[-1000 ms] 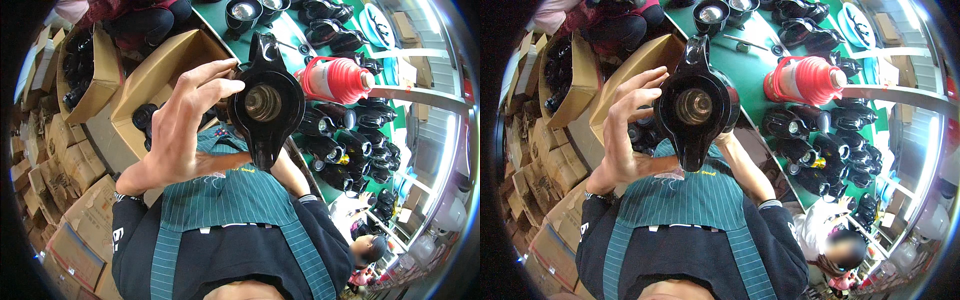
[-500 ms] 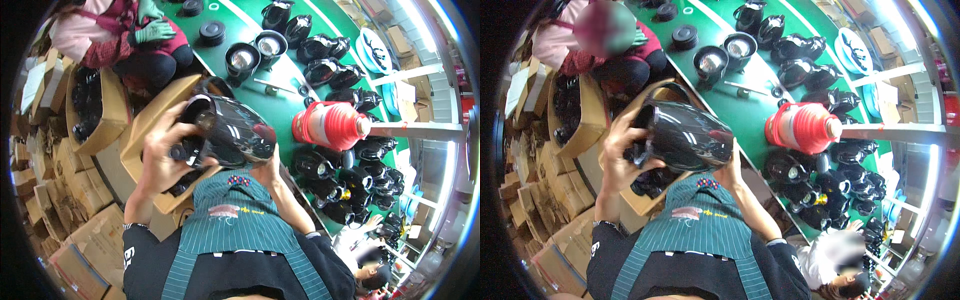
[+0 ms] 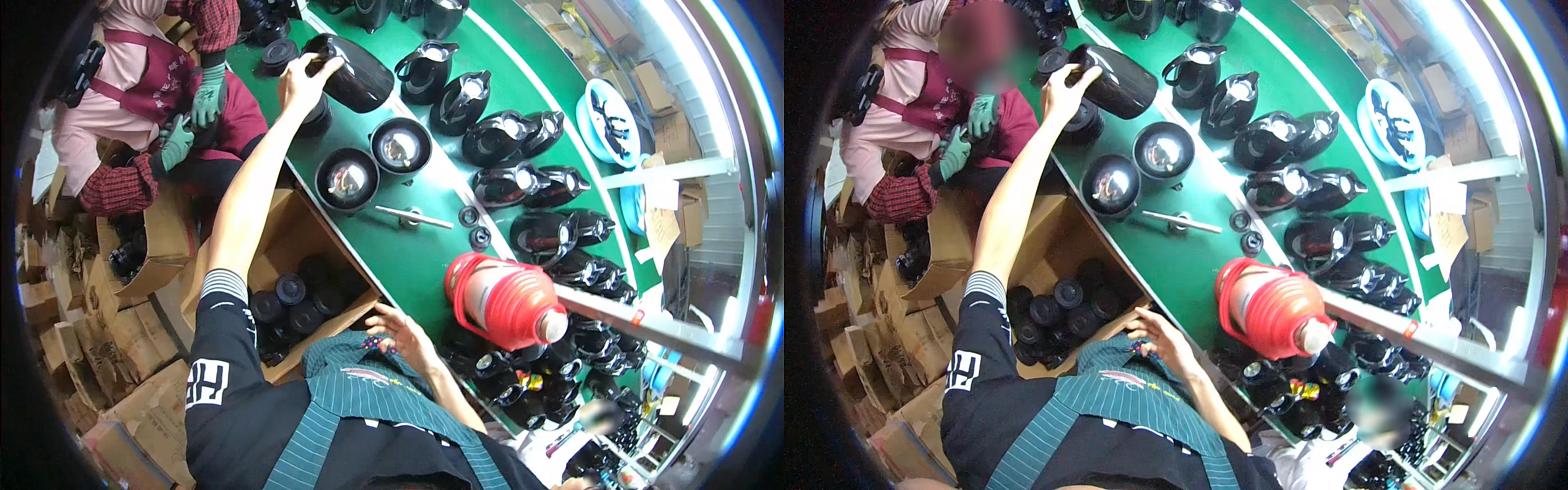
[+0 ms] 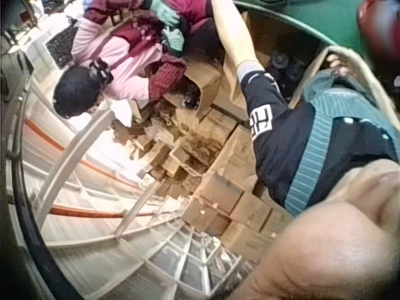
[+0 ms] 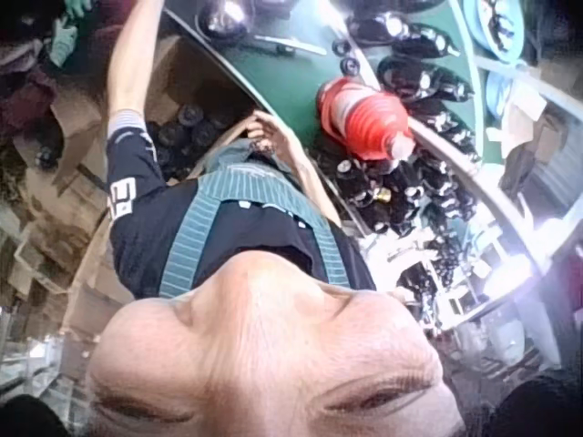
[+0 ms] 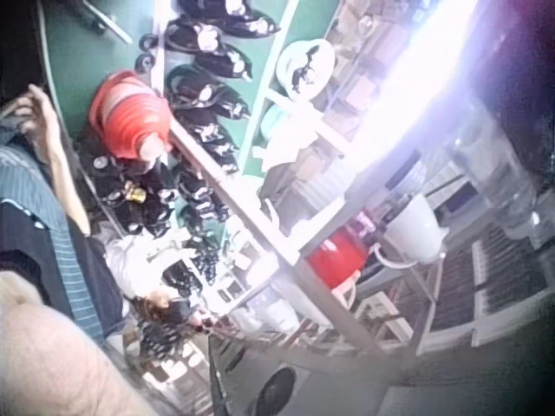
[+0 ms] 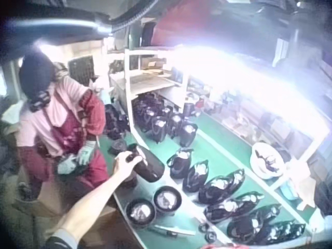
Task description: The person assembles black kettles by attaching lids to bodies and placing them into a cardboard box. They repeatedly pick up kettle bodies and lids, align and press them together, then stack the finished units in the box.
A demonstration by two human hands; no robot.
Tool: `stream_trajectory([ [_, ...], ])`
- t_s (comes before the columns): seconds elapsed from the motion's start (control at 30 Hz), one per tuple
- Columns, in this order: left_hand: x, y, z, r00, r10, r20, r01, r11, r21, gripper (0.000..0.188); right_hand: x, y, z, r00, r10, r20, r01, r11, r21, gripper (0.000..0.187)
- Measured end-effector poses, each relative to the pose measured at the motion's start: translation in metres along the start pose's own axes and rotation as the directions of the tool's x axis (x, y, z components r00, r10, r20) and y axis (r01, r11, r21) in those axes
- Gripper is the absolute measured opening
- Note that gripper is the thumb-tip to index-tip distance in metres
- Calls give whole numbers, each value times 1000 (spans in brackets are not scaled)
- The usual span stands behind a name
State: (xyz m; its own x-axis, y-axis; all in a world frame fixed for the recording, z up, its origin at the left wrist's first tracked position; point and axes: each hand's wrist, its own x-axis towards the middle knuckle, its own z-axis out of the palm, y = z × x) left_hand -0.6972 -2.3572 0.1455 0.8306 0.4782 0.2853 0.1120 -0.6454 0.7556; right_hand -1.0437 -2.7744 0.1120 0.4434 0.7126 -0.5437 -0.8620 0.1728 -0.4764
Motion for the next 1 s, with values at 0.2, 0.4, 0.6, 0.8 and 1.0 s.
stream_trajectory([
  [0.2,31,-54,48,964,-256,-77,260,964,50,72,6,-3,-11,999,29,45,-32,998,51,80],
  [0.4,51,-38,84,965,237,-113,-169,890,424,52,15,-3,-15,999,25,28,-26,999,34,81],
  [0.6,100,-111,118,989,-20,-149,115,737,667,65,2,-7,-21,995,-49,-84,46,999,-29,69],
  [0.8,98,-112,64,973,-106,206,-81,677,731,74,13,2,-24,990,-75,-118,68,996,-60,65],
  [1.0,-74,-30,-22,897,238,373,-327,925,195,39,33,4,-11,989,-81,-121,65,989,-135,57],
])
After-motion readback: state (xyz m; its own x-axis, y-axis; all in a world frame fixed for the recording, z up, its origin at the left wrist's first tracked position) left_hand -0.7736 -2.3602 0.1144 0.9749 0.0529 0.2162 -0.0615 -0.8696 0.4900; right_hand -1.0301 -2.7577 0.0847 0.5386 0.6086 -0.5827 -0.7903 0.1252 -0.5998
